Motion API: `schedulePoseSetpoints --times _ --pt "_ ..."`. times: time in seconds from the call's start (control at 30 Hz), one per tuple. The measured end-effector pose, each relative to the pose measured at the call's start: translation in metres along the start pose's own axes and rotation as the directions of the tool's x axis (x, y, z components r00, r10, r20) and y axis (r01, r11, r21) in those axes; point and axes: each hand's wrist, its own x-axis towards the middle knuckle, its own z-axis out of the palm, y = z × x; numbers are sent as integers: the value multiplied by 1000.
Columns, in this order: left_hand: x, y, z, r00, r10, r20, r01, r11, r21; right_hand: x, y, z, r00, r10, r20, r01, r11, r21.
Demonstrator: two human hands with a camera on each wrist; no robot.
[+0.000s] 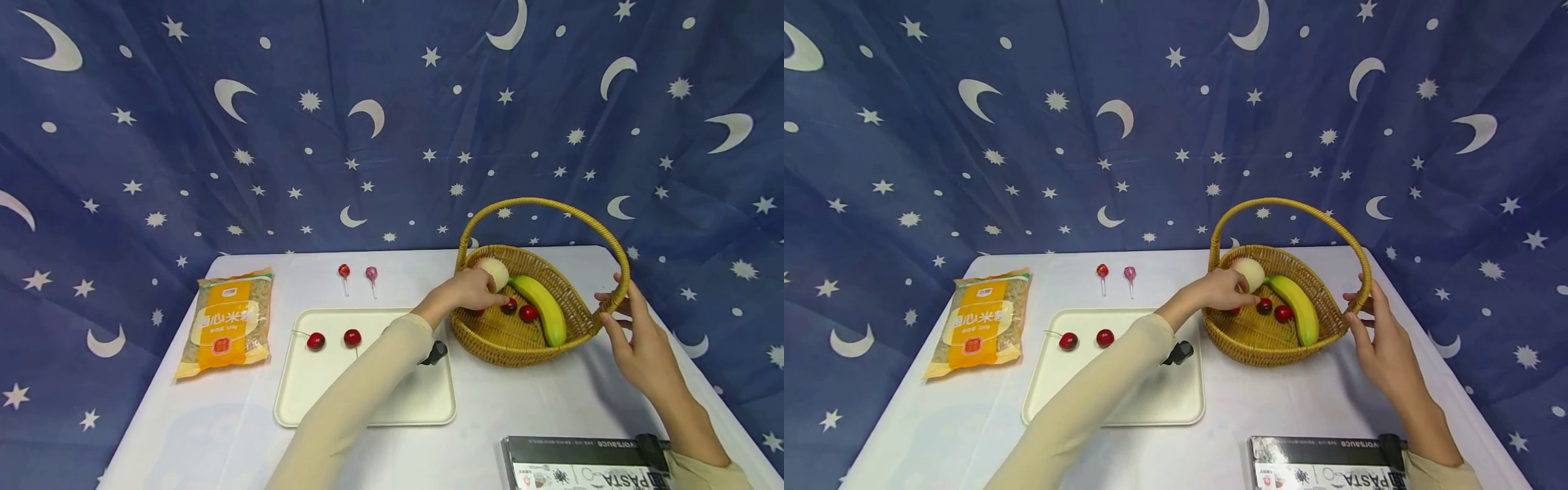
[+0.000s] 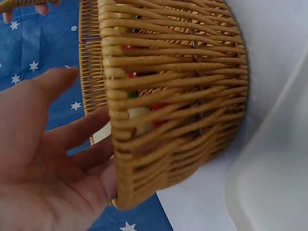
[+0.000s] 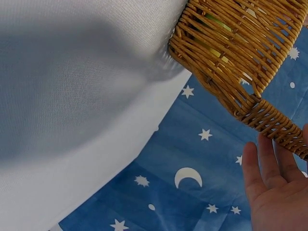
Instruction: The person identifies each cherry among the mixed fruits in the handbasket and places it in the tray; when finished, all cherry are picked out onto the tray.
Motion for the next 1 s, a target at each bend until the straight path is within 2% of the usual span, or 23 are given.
schedulePoseSetpoints --times 0.1,0.2,0.27,0.37,0.43,0.53,0.63,0.7,0.83,1.0 --pt "2 3 3 996 -50 75 54 997 -49 0 -1 1 1000 1 3 -1 1000 1" --pt "4 4 7 985 -119 125 129 988 -82 0 -1 1 1000 3 7 -3 1000 3" --pt "6 5 9 976 -158 148 170 982 -77 0 -1 1 1000 1 4 -1 1000 3" --pt "8 5 12 970 -184 160 194 980 -49 0 -1 1 1000 -6 -3 6 1000 4" --pt "10 5 14 973 -173 150 178 984 -18 -1 -1 0 1000 -12 -8 12 1000 4" --pt "11 5 17 985 -117 128 111 992 54 0 -1 0 1000 -17 -13 17 1000 2" --pt "12 4 19 993 -68 100 54 989 136 0 -1 -1 1000 -14 -14 14 1000 -2" --pt "13 4 20 995 -54 88 38 985 166 0 0 -1 1000 -10 -11 10 1000 -3" --pt "15 3 23 997 -42 63 31 987 159 0 0 0 1000 1 -7 -1 1000 -4" --pt "15 6 24 1000 7 -18 -6 997 83 0 0 0 1000 -1 -9 1 1000 -4"
